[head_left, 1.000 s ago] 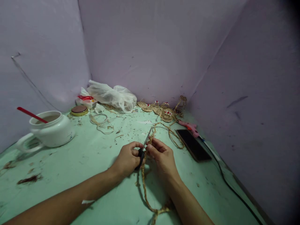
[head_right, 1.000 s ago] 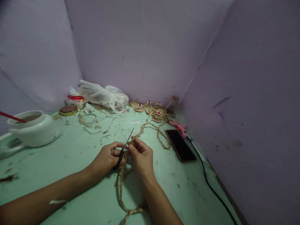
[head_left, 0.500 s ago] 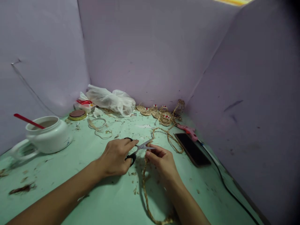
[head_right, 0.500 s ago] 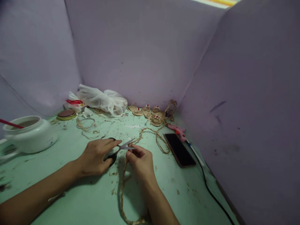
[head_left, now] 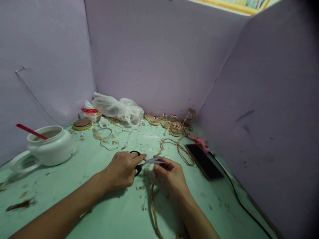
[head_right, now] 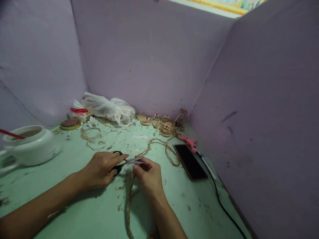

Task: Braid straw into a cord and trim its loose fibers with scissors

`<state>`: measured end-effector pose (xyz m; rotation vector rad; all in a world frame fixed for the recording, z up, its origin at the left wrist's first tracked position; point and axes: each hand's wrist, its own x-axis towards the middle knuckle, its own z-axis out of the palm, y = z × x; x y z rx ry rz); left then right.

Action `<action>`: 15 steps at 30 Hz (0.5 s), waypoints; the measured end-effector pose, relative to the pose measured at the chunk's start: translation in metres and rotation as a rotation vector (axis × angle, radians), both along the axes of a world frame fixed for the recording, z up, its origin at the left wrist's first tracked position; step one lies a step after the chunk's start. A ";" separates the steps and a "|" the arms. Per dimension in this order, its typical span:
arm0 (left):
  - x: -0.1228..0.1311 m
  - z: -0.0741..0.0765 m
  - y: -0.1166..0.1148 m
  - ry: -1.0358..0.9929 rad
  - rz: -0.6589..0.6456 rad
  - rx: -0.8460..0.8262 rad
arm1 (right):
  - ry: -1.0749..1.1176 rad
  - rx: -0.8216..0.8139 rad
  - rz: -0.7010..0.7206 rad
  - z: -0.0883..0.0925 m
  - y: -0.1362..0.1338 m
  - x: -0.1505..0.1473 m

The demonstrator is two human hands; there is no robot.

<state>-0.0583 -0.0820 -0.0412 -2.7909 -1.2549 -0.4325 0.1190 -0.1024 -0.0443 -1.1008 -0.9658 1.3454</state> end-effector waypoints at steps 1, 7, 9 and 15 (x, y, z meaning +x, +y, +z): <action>-0.001 -0.001 0.000 -0.005 -0.003 -0.014 | -0.002 -0.005 -0.007 0.000 0.000 0.000; -0.001 0.001 0.001 -0.182 -0.001 -0.181 | 0.037 -0.025 -0.051 0.002 -0.001 -0.001; 0.002 0.004 0.001 -0.405 0.050 -0.310 | 0.052 -0.042 -0.049 0.002 -0.001 -0.001; 0.030 0.011 -0.011 -1.128 0.240 -0.936 | 0.067 -0.037 -0.030 -0.004 -0.001 -0.004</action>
